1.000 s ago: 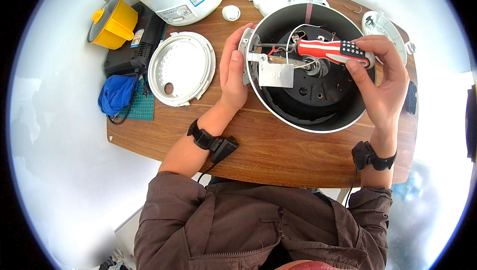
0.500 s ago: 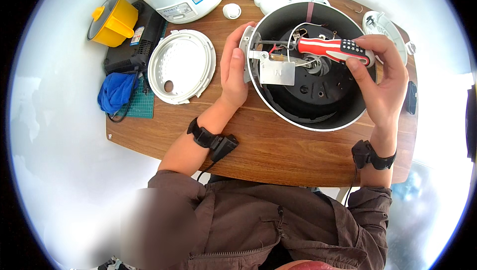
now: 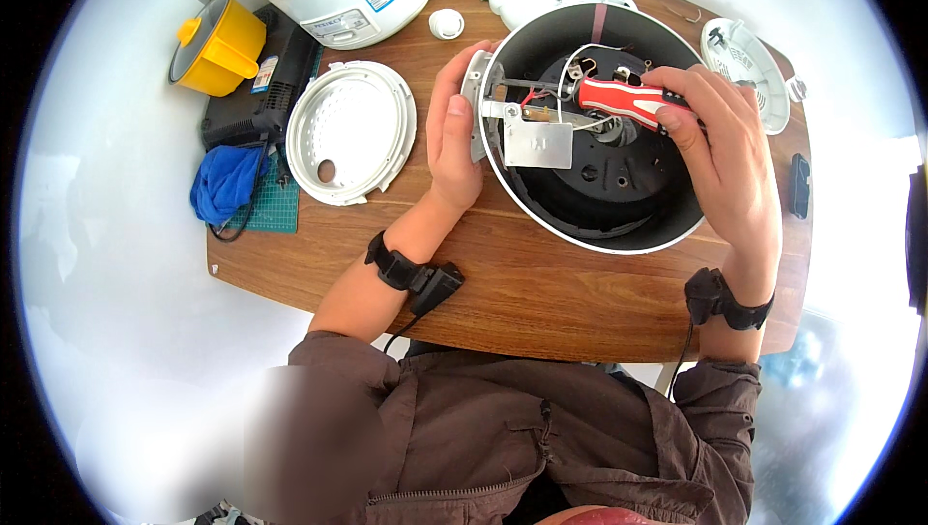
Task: The person uses a screwdriver to tighten screws on the internal components of a disassembled rice cooker. They repeatedly adjust wires and secure a metal bracket inside the cooker's base.
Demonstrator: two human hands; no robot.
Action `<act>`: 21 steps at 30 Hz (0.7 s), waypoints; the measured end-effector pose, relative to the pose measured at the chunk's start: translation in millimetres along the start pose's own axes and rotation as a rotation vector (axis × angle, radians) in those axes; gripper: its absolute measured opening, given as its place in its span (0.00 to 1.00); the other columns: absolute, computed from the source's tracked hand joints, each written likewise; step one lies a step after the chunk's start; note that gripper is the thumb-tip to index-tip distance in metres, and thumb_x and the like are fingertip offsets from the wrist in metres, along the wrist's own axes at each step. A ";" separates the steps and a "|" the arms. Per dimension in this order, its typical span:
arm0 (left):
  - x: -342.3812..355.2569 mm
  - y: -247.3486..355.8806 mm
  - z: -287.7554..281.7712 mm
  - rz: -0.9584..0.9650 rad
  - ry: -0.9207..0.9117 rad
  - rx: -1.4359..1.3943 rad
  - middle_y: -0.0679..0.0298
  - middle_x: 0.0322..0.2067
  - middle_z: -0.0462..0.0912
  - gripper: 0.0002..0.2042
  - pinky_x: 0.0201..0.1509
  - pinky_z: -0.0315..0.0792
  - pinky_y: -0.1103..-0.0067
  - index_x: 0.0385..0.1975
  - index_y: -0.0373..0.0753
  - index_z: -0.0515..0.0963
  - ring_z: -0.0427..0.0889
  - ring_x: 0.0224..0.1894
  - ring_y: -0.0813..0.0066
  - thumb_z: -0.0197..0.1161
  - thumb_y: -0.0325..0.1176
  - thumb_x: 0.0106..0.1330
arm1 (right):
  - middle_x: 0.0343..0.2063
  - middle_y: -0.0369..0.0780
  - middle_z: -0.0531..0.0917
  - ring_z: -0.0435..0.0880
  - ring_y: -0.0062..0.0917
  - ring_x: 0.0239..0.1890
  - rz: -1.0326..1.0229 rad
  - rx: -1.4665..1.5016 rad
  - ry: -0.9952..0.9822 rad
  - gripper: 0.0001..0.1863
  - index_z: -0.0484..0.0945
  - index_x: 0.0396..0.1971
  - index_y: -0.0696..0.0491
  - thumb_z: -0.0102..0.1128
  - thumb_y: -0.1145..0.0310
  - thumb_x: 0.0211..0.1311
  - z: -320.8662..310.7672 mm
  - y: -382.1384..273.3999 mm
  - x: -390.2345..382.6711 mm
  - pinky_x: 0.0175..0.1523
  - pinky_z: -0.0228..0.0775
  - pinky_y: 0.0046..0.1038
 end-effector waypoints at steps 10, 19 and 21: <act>3.2 6.1 6.2 -0.017 0.007 -0.014 0.51 0.67 0.69 0.30 0.70 0.69 0.69 0.71 0.31 0.60 0.73 0.66 0.65 0.41 0.49 0.79 | 0.39 0.40 0.81 0.80 0.37 0.44 -0.087 0.102 0.038 0.13 0.81 0.43 0.54 0.69 0.73 0.58 2.9 7.8 3.6 0.53 0.67 0.35; 1.9 3.9 4.7 0.020 0.010 -0.062 0.48 0.67 0.69 0.28 0.72 0.66 0.66 0.70 0.28 0.60 0.71 0.68 0.60 0.40 0.45 0.81 | 0.40 0.36 0.81 0.80 0.33 0.46 -0.234 0.096 -0.003 0.22 0.84 0.45 0.54 0.75 0.77 0.45 -4.7 13.3 3.6 0.59 0.65 0.33; 1.5 3.7 5.2 0.001 0.005 -0.070 0.48 0.67 0.69 0.29 0.72 0.66 0.66 0.70 0.28 0.60 0.71 0.69 0.60 0.40 0.46 0.80 | 0.43 0.36 0.82 0.80 0.32 0.48 -0.156 0.162 0.019 0.23 0.84 0.47 0.52 0.75 0.76 0.47 -0.5 8.7 4.2 0.59 0.65 0.33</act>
Point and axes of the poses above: each hand's wrist, its own x-axis towards the middle knuckle, its own z-axis out of the palm, y = z × x, the point moved 3 cm from there along x, towards the middle knuckle
